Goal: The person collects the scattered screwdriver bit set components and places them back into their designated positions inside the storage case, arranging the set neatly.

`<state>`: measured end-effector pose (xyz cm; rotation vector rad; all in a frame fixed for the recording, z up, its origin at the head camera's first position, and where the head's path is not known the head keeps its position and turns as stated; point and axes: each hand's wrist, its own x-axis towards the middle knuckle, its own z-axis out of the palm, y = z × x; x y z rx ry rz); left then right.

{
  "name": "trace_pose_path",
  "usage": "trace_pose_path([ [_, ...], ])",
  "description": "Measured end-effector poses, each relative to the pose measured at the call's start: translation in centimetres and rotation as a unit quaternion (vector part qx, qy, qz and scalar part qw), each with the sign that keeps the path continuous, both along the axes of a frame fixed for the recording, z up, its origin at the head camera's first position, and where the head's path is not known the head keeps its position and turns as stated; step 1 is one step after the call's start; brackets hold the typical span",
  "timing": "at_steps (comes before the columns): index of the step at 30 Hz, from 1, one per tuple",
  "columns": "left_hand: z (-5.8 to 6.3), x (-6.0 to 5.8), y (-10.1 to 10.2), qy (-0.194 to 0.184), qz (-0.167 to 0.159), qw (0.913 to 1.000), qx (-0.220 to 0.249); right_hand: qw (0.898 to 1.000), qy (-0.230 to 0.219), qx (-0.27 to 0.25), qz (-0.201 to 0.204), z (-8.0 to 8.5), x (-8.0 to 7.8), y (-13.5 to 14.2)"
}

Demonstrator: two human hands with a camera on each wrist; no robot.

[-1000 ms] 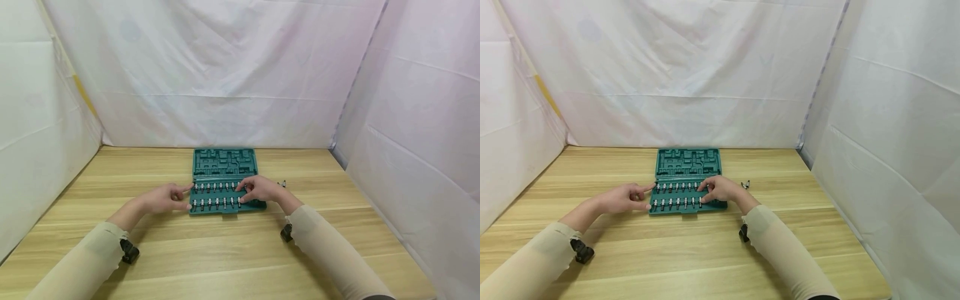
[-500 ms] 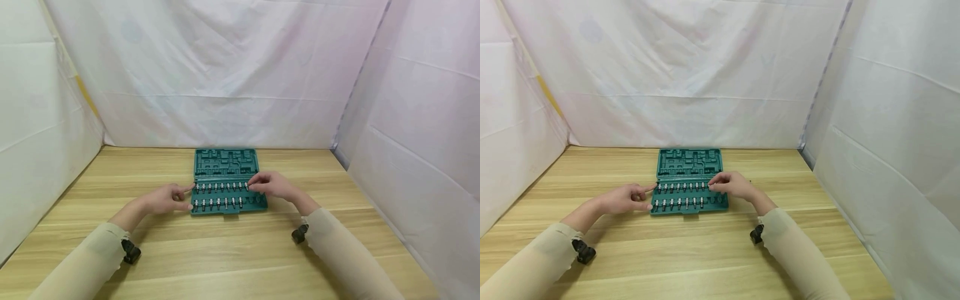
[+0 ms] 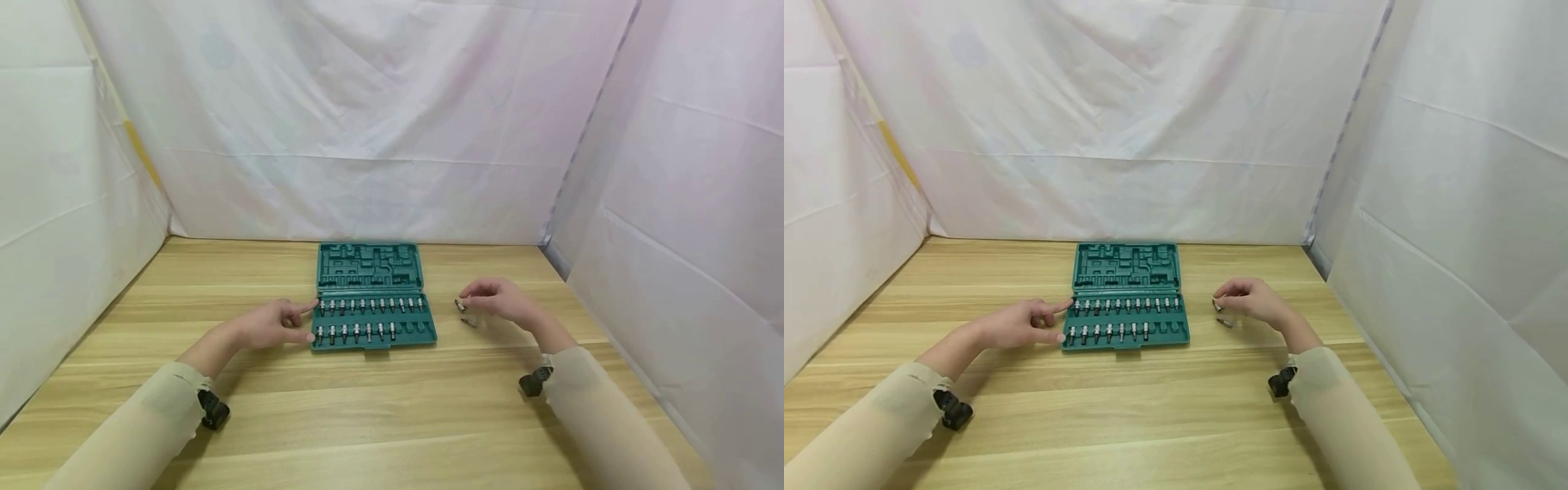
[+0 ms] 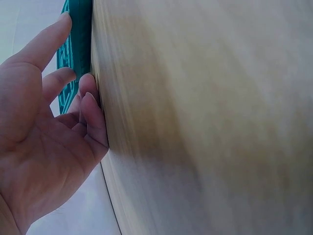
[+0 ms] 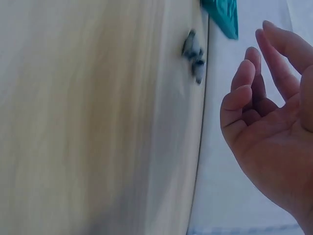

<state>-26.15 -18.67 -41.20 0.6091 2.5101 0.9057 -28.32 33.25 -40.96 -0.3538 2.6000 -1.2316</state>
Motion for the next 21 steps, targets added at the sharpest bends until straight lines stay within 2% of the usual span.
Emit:
trace_pose_path([
  [9, 0.1, 0.1, -0.1, 0.000, 0.001, 1.0000, -0.009, 0.998, -0.040, 0.028, 0.038, -0.3, 0.7, 2.1],
  [16, 0.3, 0.3, 0.0, -0.004, -0.003, 1.0000, 0.002, 0.995, -0.073, 0.056, 0.034, -0.8, 0.5, 2.3],
  [21, 0.2, 0.2, -0.1, -0.004, -0.004, 1.0000, 0.004, 0.994, -0.072, 0.069, 0.034, -1.0, 0.3, 2.2],
])
